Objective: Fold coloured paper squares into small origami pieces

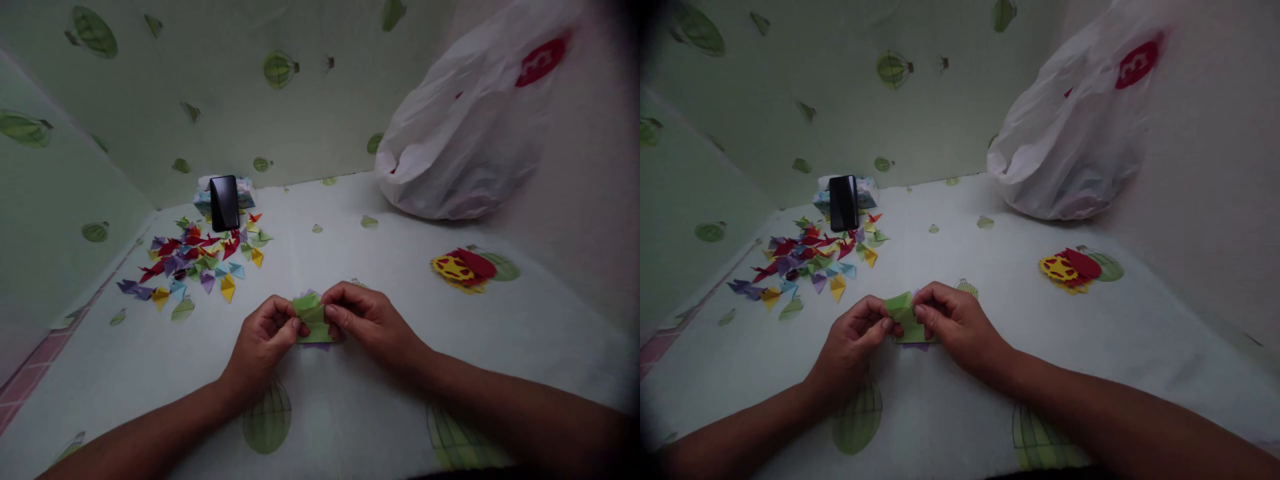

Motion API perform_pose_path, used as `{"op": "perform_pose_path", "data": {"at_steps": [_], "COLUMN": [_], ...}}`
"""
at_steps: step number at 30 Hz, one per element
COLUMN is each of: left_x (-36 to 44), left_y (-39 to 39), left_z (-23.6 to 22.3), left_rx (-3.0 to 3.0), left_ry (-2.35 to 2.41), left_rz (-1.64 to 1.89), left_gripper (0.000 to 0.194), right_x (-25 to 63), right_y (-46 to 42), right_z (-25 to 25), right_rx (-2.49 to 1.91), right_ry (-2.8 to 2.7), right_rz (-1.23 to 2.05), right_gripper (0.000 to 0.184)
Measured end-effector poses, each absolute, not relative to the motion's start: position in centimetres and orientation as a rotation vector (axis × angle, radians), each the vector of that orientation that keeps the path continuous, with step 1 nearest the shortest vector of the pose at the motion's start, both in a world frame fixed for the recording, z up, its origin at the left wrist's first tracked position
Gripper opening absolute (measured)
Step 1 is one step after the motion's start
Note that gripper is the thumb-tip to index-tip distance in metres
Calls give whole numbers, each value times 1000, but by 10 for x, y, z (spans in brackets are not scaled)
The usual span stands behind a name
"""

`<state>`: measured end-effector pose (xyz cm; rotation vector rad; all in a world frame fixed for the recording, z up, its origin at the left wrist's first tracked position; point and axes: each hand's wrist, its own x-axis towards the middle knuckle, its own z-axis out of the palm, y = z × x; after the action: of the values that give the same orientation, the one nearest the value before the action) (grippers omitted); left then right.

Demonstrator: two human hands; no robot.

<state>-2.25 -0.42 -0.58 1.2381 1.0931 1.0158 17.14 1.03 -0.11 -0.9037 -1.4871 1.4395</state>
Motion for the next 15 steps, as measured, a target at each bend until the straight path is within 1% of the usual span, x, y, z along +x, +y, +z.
{"op": "perform_pose_path", "data": {"at_steps": [8, 15], "left_x": [-22, -20], "left_y": [-5, -5], "left_z": [-3, -5], "left_rx": [1260, 1267], "left_ry": [1084, 1076], "left_rz": [1002, 1010], "left_gripper": [9, 10], "right_x": [172, 170], "right_y": [10, 7], "right_z": [-4, -7], "right_rx": [-949, -932], "right_ry": [-1508, -1449], "right_rz": [1341, 1396], "right_gripper": [5, 7]}}
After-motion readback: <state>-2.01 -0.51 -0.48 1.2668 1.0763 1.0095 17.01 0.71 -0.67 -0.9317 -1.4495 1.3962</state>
